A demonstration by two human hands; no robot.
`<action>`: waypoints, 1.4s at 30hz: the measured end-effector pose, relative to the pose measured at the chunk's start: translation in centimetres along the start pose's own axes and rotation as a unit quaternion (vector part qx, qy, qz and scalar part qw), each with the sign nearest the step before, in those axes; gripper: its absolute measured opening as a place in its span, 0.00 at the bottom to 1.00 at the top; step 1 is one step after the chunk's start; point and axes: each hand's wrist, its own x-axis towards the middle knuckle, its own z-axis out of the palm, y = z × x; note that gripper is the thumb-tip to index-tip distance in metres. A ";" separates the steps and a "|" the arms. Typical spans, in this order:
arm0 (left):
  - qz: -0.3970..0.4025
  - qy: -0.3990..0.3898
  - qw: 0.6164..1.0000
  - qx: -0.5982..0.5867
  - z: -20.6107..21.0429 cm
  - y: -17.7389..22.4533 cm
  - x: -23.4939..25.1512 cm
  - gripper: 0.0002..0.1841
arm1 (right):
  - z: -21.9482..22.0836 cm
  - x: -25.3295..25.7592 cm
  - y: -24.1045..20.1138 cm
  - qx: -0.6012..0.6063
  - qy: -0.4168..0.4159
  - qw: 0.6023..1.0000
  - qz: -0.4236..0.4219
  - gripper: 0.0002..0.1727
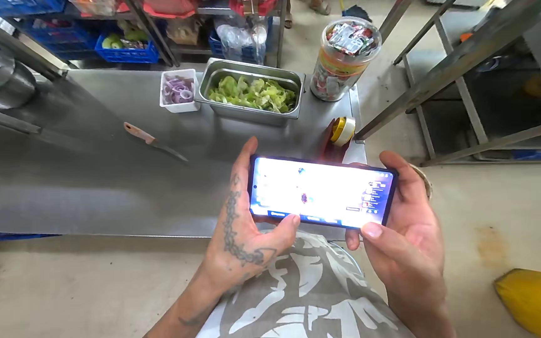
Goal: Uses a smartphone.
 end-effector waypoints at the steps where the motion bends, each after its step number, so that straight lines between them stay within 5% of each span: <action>1: 0.001 0.001 1.000 -0.001 0.1 0.0 0.0 0.58 | 0.0 0.0 0.0 0.001 0.000 1.000 -0.001 0.49; 32: 0.003 0.008 0.997 0.077 -0.1 0.2 0.3 0.59 | 0.0 0.3 -0.2 -0.009 -0.002 1.000 0.003 0.48; 42: 0.001 -0.011 0.998 -0.064 -0.2 0.5 0.2 0.48 | 0.0 0.3 -0.1 -0.002 0.001 1.000 0.012 0.47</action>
